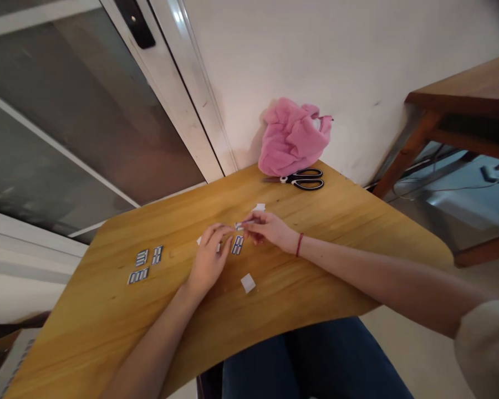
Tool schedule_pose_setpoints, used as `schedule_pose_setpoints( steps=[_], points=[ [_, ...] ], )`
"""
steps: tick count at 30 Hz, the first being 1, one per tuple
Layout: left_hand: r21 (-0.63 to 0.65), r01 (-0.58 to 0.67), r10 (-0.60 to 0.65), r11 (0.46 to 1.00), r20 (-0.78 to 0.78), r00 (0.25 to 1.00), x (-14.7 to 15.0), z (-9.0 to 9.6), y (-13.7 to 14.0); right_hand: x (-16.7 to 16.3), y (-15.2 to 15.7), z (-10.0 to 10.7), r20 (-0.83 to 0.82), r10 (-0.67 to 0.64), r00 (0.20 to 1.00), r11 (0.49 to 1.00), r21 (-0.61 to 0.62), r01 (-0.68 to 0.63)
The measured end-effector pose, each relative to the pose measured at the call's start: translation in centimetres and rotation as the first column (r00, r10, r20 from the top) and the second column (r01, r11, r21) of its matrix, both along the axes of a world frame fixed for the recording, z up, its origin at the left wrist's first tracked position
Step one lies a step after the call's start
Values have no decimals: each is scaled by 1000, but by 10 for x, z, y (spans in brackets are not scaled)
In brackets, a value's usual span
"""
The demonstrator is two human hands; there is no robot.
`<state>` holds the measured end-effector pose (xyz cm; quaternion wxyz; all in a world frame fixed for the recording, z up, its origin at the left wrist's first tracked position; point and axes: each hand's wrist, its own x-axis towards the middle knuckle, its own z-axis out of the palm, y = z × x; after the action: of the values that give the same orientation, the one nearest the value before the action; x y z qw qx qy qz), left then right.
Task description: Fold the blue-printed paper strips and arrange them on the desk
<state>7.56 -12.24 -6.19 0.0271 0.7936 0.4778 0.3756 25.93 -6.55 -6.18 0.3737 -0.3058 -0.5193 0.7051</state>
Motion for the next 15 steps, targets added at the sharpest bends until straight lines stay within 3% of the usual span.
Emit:
schedule_pose_setpoints(
  steps=[3,7,9,13,15],
  points=[
    [-42,-121,123,992,63,990,-4,-7,7,14,21,7,47,-290,956,953,105,284],
    [-101,-114,108,988,-60,992,2,-11,16,31,42,11,-2,-538,843,829,180,530],
    [-127,-75,60,989,-120,991,10,-9,26,33,46,8,-15,-579,815,802,168,573],
    [-243,132,-198,961,-270,942,28,-1,46,30,44,1,-28,-546,837,834,81,546],
    [-277,182,-269,943,-319,909,33,1,51,29,42,-1,-42,-529,848,846,56,531]
  ],
)
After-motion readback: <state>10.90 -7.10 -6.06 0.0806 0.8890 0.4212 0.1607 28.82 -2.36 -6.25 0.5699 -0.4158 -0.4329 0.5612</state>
